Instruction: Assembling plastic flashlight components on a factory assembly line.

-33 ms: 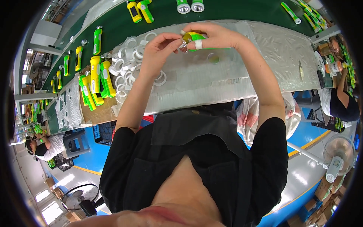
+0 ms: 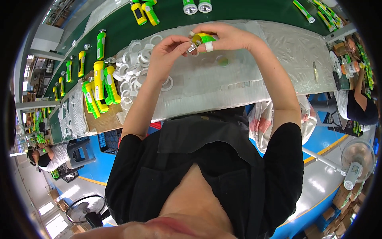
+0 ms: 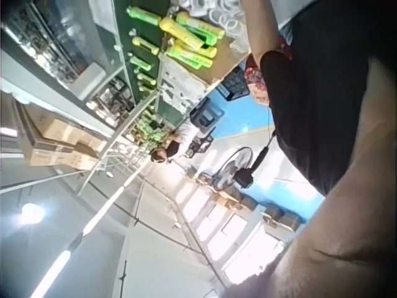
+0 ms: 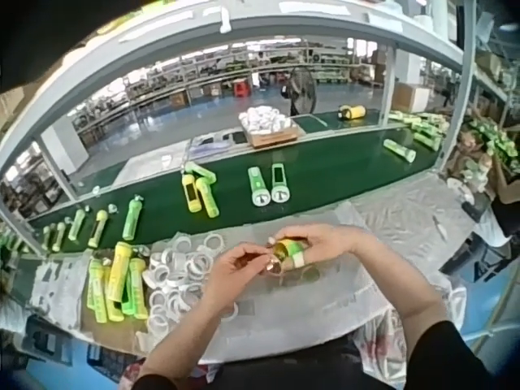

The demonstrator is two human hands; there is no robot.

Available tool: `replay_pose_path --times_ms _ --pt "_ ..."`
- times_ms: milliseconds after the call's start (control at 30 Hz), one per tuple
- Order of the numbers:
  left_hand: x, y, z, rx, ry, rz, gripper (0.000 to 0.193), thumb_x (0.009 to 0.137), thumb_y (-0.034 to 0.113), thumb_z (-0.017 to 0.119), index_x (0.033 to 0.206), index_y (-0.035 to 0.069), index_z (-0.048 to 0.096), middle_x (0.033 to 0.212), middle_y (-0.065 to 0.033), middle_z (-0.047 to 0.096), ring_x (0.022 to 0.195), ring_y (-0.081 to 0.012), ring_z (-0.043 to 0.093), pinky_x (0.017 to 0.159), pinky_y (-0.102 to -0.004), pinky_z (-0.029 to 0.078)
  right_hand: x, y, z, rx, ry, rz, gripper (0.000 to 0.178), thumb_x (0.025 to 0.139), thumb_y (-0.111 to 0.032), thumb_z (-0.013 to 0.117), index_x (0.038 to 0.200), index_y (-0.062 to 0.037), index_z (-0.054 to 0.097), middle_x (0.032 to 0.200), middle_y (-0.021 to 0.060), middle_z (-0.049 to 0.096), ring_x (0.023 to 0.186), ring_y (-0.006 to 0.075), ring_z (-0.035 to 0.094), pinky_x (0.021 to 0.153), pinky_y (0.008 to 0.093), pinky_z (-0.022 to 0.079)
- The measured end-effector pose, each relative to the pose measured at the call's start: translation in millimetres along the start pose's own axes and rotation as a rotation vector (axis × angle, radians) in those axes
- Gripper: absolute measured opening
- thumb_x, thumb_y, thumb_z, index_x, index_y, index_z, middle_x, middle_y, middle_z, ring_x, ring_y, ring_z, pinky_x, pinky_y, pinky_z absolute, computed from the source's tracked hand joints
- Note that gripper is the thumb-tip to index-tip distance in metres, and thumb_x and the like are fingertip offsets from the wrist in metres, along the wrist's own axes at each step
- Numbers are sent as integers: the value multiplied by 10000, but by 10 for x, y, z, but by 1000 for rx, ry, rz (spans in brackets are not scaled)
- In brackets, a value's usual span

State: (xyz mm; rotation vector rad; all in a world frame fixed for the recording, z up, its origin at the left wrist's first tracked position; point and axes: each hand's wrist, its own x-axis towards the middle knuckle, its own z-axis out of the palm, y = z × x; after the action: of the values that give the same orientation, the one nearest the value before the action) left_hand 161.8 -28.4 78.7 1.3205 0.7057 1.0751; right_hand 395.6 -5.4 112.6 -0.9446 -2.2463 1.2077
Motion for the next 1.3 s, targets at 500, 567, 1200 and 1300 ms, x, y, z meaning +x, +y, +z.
replay_pose_path --times_ms 500,567,1200,1300 --pt "-34 -851 1225 148 -147 -104 112 852 69 699 904 -17 649 867 -66 680 733 -108 636 647 -237 516 -1583 580 39 -776 381 -16 597 732 -19 688 1290 -181 554 1369 52 523 1274 297 465 1087 435 359" --pt "-108 -929 1273 218 -191 -60 109 845 65 701 898 -14 647 854 -69 667 722 -113 632 636 -235 509 -1853 691 12 -640 492 -5 537 765 -37 670 1278 -155 565 1357 84 532 1276 307 466 1073 433 376" --pt "-233 -948 1508 411 -320 190 95 823 44 695 880 17 624 1091 -98 624 707 -137 630 603 -242 512 -3653 2136 -870 -1083 915 1202 361 903 -337 494 1093 -59 624 1075 225 627 1004 395 617 854 492 496" --pt "-214 -942 1495 424 -376 202 103 829 49 688 893 20 613 1148 -112 634 694 -136 630 599 -240 508 -3561 1956 -569 -963 1044 1023 344 908 -296 505 1115 -31 578 982 197 649 915 347 646 788 459 507"
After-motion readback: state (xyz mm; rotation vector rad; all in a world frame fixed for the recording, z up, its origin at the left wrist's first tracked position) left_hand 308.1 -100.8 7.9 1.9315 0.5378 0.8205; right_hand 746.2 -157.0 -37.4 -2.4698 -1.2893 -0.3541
